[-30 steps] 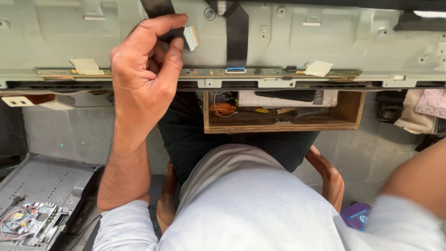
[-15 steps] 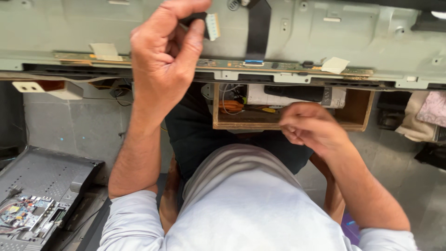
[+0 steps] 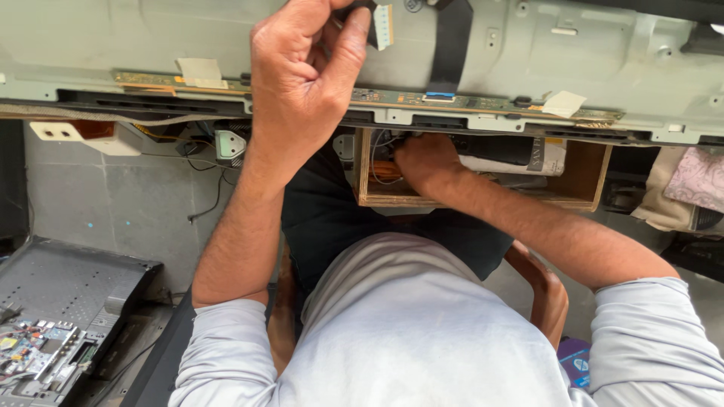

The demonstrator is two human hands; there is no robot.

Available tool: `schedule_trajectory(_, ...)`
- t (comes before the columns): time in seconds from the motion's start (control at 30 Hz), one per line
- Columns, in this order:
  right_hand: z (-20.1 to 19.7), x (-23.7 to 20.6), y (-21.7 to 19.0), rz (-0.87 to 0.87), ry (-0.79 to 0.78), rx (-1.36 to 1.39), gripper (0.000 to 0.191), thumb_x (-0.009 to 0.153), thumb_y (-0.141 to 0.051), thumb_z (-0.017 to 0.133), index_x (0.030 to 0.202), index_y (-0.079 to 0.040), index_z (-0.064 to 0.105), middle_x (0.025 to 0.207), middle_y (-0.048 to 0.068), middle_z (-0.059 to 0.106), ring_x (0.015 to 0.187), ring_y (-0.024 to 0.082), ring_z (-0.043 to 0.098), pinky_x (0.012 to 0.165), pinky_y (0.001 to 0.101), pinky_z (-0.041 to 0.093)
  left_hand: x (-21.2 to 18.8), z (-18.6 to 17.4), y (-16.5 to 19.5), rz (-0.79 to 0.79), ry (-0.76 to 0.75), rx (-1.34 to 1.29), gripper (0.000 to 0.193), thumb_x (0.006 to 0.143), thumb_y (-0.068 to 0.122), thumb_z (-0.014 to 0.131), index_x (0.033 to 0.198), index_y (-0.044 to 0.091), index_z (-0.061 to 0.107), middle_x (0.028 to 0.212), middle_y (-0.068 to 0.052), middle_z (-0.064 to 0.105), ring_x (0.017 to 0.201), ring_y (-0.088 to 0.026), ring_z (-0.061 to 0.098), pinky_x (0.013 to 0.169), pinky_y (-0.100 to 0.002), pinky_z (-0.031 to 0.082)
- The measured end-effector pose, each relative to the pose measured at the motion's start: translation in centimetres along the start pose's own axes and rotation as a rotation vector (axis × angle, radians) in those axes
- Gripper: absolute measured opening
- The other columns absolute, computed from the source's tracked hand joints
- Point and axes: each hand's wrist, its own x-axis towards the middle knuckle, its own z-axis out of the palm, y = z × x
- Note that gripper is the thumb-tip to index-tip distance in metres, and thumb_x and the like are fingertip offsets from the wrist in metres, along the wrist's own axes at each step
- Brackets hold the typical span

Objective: The person works on the internal components of a disassembled flat-screen TV. They use a small metal tool to carefully pry and disconnect a white ribbon cable connector from a circuit board, then reseat the connector and adjust the cable.

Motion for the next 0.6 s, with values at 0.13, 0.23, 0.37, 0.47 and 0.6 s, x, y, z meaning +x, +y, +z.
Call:
schedule_trajectory(0.13,0.8,0.5,0.7,0.083,0.147,0.101,0.022,0.084,-0.023,0.072,0.092,-0.004,0.079,0.095,0.023,0.072,0.092,0.038,0.07,0.083,0.0487,0.055,0.5,-0.3,0.5,0.017,-0.008,-0.013,0.006,0.116,-0.001,0.067,0.121,0.003,0.07,0.08,0.003,0.063,0.06,0.0,0.05,0.052,-0.019,0.035)
schedule_trajectory(0.23,1.5,-0.9,2.4,0.089,0.171,0.541,0.021,0.084,-0.023,0.07,0.092,-0.005,0.076,0.084,0.016,0.073,0.082,0.033,0.069,0.08,0.0476,0.053,0.7,-0.6,1.1,-0.015,-0.018,-0.006,0.013,0.113,-0.001,0.067,0.125,0.003,0.07,0.094,0.001,0.069,0.063,-0.001,0.051,0.052,-0.02,0.036)
schedule_trajectory(0.37,3.0,-4.4,4.1,0.118,0.11,0.853,0.018,0.085,-0.02,0.071,0.092,-0.003,0.074,0.073,0.012,0.063,0.07,0.022,0.058,0.068,0.0402,0.048,1.1,-1.0,1.9,-0.024,-0.053,0.026,0.019,0.112,-0.001,0.067,0.13,0.005,0.068,0.115,0.0,0.075,0.065,-0.001,0.056,0.053,-0.02,0.04)
schedule_trajectory(0.47,4.6,-7.6,6.1,0.073,0.064,1.196,0.017,0.089,-0.015,0.069,0.085,0.001,0.073,0.068,0.009,0.055,0.067,0.015,0.049,0.062,0.0341,0.044,1.4,-0.9,2.4,-0.019,-0.069,0.051,0.023,0.11,0.0,0.067,0.132,0.006,0.067,0.119,-0.001,0.075,0.066,-0.003,0.057,0.053,-0.02,0.041)
schedule_trajectory(0.6,5.7,-12.3,8.9,-0.044,0.116,1.315,0.015,0.083,-0.012,0.066,0.078,0.0,0.072,0.072,0.0,0.07,0.069,0.007,0.059,0.061,0.0265,0.05,1.6,-0.6,3.0,0.009,-0.082,0.063,0.021,0.114,0.003,0.069,0.134,0.009,0.066,0.112,0.0,0.074,0.069,-0.003,0.058,0.056,-0.02,0.043)
